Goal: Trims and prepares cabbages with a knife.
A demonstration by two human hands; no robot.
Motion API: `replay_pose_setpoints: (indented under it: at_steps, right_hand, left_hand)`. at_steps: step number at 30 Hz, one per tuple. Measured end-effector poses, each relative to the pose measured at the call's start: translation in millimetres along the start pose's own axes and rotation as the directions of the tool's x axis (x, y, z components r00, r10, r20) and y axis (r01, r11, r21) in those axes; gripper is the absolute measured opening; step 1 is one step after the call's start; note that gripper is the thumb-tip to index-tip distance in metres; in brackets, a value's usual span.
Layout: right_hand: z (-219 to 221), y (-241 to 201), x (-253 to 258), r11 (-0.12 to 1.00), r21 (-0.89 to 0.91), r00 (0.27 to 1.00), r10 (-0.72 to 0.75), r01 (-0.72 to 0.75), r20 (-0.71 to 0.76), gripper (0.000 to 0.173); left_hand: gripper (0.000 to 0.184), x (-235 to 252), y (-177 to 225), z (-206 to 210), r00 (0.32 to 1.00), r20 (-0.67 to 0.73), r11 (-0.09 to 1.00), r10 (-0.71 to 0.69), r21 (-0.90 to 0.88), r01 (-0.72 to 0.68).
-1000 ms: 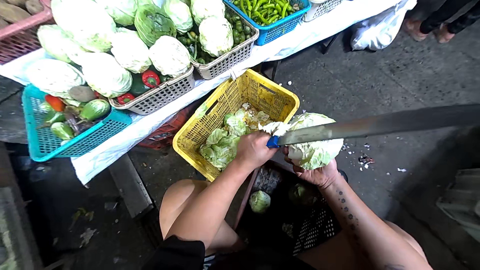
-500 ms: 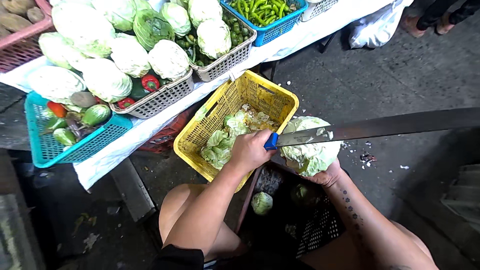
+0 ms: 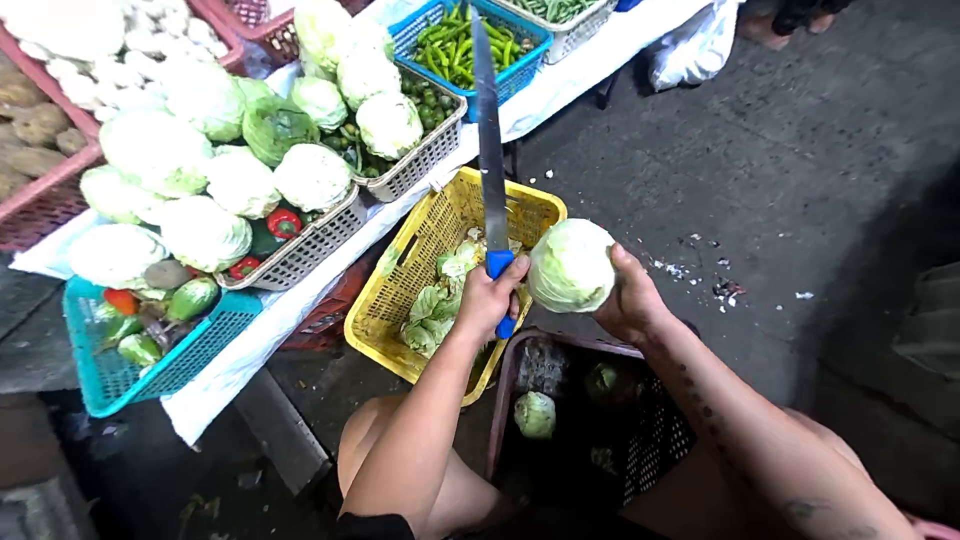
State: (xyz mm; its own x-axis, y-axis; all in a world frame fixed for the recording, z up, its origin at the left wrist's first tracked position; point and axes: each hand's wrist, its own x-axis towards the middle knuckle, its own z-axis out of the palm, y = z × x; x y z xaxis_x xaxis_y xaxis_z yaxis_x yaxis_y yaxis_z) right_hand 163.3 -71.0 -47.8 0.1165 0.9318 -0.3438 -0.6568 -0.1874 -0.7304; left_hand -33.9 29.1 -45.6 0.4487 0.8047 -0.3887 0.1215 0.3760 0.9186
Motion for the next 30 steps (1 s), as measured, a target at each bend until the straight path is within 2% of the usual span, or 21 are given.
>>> replay_pose_setpoints:
  at_steps: [2,4,7,9,13,16,19,22,26,30]
  right_hand:
    - [1.3,-0.6,-2.8,0.988,0.137,0.996,0.076,-0.069,-0.045,0.068]
    - [-2.1,-2.9,-5.2,0.959,0.24,0.988,0.155,-0.149,-0.004,0.071]
    - [-15.0,-10.4,-2.8,0.969,0.106,0.967,0.209,-0.225,0.143,0.083]
    - [-18.3,-14.2,-1.7,0.972,-0.028,0.957,0.233,-0.232,0.172,0.093]
    - [-30.9,-19.2,4.8,0.971,-0.161,0.972,0.199,-0.178,0.127,0.115]
    - [-32.2,-10.1,6.8,0.979,-0.147,0.977,0.163,-0.143,0.136,0.098]
    - [-29.7,-3.7,5.4,0.991,-0.075,0.982,0.124,-0.114,0.141,0.09]
    - [-35.0,0.6,6.4,0.994,-0.063,0.982,0.094,-0.085,0.165,0.089]
    - [-39.7,3.6,8.8,0.986,-0.164,0.982,0.014,0.018,0.19,0.092]
    - [-35.6,-1.5,7.7,0.955,-0.269,0.967,-0.055,0.124,0.249,0.103]
  left_hand:
    - [0.035,-2.4,2.5,5.0,0.998,0.057,0.995,0.001,-0.102,0.004]
    - [0.034,-3.0,5.1,8.4,0.997,0.08,0.991,0.002,-0.135,0.009]
    - [0.03,-0.6,15.7,8.2,0.998,0.065,0.99,0.002,-0.14,0.007]
    - [0.029,-1.5,21.3,5.9,0.998,0.055,0.994,-0.01,-0.107,0.016]
    - [0.031,0.8,16.6,14.7,0.998,0.022,0.994,-0.058,-0.092,0.06]
    - [0.033,-3.4,23.3,11.5,0.993,0.019,0.991,-0.119,-0.053,0.12]
    - [0.032,-8.9,34.2,7.1,0.991,0.022,0.99,-0.128,0.061,0.127]
    - [0.032,-12.6,32.2,1.3,0.999,-0.006,0.988,-0.051,0.144,0.051]
    - [0.024,-9.8,31.8,-2.8,0.998,-0.066,0.987,-0.005,0.161,0.015]
    - [0.019,-13.3,36.6,-8.1,0.999,-0.02,0.98,0.039,0.195,-0.034]
